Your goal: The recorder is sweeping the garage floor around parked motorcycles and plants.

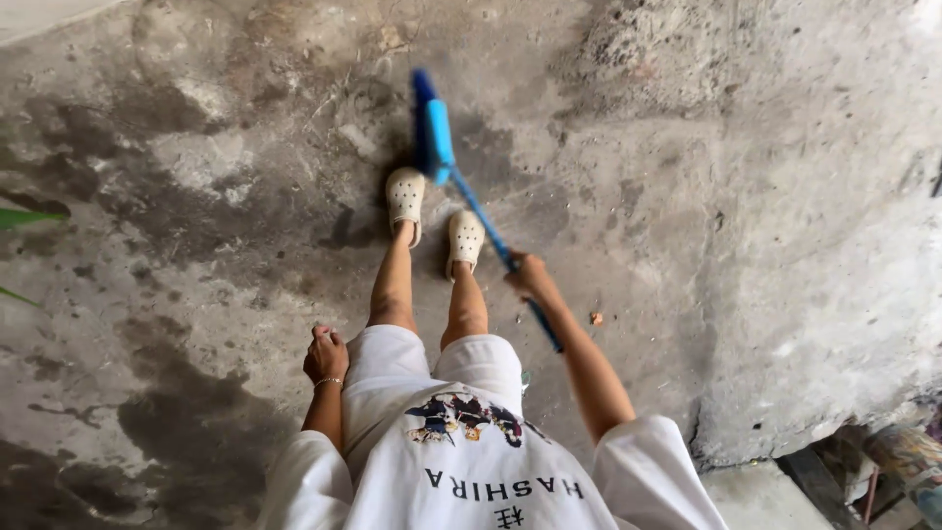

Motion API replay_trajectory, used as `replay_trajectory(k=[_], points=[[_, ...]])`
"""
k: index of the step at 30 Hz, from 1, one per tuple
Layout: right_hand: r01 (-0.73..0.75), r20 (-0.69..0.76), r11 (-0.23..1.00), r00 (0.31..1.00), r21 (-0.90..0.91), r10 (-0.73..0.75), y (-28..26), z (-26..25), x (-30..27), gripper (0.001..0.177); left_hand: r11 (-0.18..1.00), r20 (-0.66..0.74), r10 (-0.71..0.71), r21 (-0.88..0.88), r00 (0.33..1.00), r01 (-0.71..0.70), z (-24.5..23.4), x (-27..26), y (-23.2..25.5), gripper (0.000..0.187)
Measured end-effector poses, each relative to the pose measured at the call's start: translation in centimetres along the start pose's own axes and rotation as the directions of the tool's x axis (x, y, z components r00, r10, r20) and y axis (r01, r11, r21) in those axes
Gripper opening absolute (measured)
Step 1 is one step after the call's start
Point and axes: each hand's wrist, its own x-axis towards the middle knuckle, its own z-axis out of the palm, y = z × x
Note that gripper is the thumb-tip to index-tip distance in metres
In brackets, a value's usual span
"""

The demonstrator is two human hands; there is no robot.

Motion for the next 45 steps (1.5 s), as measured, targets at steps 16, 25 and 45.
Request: replay_trajectory(k=[16, 25, 45], points=[[0.067, -0.288, 0.992, 0.953, -0.103, -0.094, 2.0, -2.9, -5.5, 0.060, 0.995, -0.011, -0.028, -0.093, 1.000, 0.027, 4.5, -3.2, 1.3, 0.034], [0.089, 0.089, 0.995, 0.992, 0.041, -0.093, 4.5, -4.3, 4.6, 0.059, 0.977, -0.020, -0.119, -0.180, 0.993, 0.113, 3.6, -4.8, -2.6, 0.035], [0.725, 0.118, 0.638, 0.680, -0.261, -0.724, 4.5, 21.5, 5.7, 0.054, 0.931, 0.085, -0.240, -0.263, 0.967, 0.255, 5.8, -3.9, -15.1, 0.040]])
